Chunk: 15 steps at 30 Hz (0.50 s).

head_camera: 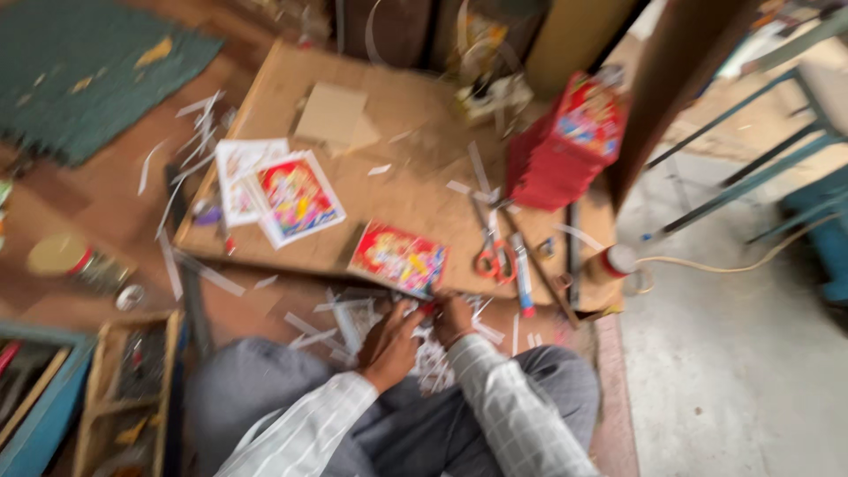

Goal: The person sits on the floor and assembles small printed cards by attaching a red decorative border to each one. They use scissors to trim the border, apply adhesive, and press the pieces together, then stack the finished cards on the table.

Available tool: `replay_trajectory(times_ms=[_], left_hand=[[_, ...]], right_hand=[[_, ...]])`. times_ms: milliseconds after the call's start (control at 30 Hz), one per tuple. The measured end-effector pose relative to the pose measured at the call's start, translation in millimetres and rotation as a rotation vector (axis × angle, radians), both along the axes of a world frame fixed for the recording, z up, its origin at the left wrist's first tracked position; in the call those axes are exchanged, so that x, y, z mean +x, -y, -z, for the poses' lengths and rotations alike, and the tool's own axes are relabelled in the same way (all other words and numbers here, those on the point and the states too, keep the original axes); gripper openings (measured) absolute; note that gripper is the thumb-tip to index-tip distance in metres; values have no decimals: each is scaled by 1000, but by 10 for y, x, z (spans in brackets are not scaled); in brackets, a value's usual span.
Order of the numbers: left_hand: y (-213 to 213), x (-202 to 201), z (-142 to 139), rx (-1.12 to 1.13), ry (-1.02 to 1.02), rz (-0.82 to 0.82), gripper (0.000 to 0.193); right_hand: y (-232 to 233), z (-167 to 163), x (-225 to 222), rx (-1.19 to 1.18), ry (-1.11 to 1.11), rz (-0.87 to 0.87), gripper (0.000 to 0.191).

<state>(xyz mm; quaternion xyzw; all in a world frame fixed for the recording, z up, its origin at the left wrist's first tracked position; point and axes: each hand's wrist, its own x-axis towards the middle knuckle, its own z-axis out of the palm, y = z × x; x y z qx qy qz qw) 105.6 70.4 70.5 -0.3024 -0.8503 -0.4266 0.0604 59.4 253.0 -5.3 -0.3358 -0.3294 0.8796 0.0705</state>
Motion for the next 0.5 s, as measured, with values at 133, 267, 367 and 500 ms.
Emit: replay_trajectory(times_ms=[133, 267, 367, 500], left_hand=[[15, -12, 231, -84, 114, -34, 42], [6, -62, 340, -92, -27, -27, 39], [-1, -87, 393, -155, -45, 30, 35], [-31, -72, 440, -223, -83, 57, 31]], right_hand=[[34, 180, -90, -27, 63, -113, 8], [55, 215, -146, -75, -57, -164, 5], [34, 235, -150, -25, 30, -214, 8], [29, 346, -157, 20, 37, -239, 13]])
